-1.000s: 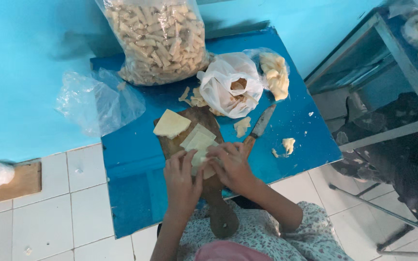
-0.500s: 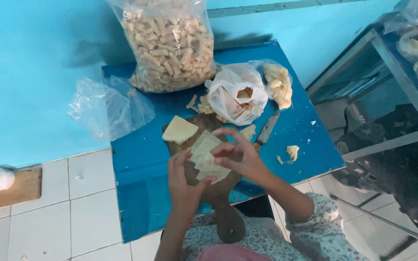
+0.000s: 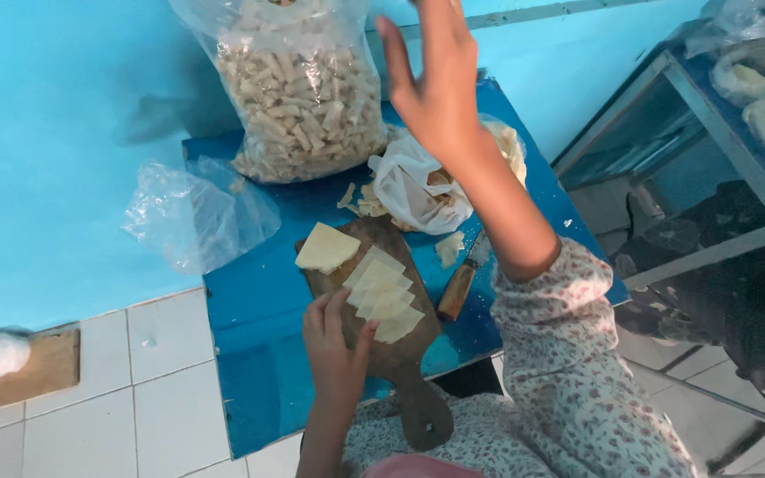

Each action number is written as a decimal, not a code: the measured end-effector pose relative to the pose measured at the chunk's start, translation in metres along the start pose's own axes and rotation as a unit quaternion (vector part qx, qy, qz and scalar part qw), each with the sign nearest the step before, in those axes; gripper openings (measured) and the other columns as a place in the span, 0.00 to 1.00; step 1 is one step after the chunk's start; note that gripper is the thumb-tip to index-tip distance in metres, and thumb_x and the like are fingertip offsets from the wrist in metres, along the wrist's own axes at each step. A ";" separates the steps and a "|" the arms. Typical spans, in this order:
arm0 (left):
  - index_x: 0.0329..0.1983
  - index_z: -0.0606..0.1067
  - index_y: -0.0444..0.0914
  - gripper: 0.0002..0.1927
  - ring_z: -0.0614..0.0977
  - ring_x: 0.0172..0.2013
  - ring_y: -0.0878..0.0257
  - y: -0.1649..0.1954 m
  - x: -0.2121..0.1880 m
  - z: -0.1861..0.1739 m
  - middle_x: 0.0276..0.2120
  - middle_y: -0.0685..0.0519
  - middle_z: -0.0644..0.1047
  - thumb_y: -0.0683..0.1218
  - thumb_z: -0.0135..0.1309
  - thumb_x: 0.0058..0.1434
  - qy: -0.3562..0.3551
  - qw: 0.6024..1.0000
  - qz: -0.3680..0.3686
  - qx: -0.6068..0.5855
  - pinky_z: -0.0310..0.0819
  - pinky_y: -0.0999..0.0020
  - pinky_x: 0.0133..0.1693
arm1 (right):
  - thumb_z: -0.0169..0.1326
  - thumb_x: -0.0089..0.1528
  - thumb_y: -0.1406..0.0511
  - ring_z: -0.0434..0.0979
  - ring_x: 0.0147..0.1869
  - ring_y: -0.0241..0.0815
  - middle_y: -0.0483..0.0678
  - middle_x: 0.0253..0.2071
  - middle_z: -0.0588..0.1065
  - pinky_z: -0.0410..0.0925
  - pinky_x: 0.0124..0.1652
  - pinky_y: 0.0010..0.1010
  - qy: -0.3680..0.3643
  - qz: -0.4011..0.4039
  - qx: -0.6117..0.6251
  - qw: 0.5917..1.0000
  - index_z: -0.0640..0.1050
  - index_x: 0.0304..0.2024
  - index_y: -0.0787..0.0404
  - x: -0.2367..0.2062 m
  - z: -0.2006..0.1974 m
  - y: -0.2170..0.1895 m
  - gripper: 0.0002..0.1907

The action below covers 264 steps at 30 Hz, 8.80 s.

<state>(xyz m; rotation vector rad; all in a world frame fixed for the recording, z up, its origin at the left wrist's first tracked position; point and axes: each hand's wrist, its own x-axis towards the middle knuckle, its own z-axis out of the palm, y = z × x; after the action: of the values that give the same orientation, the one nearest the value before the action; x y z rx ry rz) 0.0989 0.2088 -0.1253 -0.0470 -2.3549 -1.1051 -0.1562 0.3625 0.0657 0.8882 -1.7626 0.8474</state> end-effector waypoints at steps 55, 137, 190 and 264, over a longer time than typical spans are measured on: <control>0.47 0.72 0.35 0.13 0.78 0.37 0.44 0.010 -0.022 0.025 0.36 0.43 0.77 0.42 0.58 0.61 -0.077 0.991 -0.063 0.088 0.71 0.50 0.38 | 0.52 0.65 0.79 0.87 0.42 0.46 0.55 0.38 0.81 0.78 0.37 0.33 -0.136 0.321 0.053 0.936 0.69 0.55 0.65 -0.223 -0.069 0.048 0.17; 0.53 0.69 0.34 0.17 0.88 0.32 0.60 0.021 -0.019 0.026 0.33 0.48 0.81 0.38 0.58 0.61 -0.060 0.977 -0.189 -0.073 0.81 0.66 0.31 | 0.57 0.64 0.76 0.87 0.50 0.49 0.56 0.45 0.83 0.80 0.46 0.34 -0.180 0.246 0.223 0.926 0.71 0.50 0.63 -0.306 -0.116 -0.074 0.14; 0.50 0.73 0.33 0.14 0.82 0.41 0.48 0.008 -0.021 0.030 0.39 0.44 0.77 0.38 0.56 0.61 -0.114 0.993 -0.023 -0.017 0.75 0.54 0.41 | 0.64 0.58 0.74 0.84 0.54 0.49 0.56 0.50 0.77 0.77 0.47 0.34 -0.188 0.356 0.107 0.909 0.68 0.58 0.66 -0.290 -0.057 -0.158 0.27; 0.37 0.78 0.40 0.05 0.73 0.45 0.51 0.020 -0.003 0.029 0.40 0.51 0.74 0.43 0.59 0.58 -0.123 0.973 0.077 0.179 0.62 0.50 0.46 | 0.60 0.56 0.74 0.80 0.51 0.53 0.49 0.40 0.79 0.71 0.49 0.41 -0.368 0.302 0.211 0.854 0.68 0.58 0.60 -0.228 -0.071 -0.101 0.28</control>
<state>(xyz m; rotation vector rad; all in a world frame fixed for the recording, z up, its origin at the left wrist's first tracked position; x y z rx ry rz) 0.0930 0.2435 -0.1276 -0.2446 -2.6848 -0.6184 0.0255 0.4169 -0.1110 1.0333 -2.6686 1.4799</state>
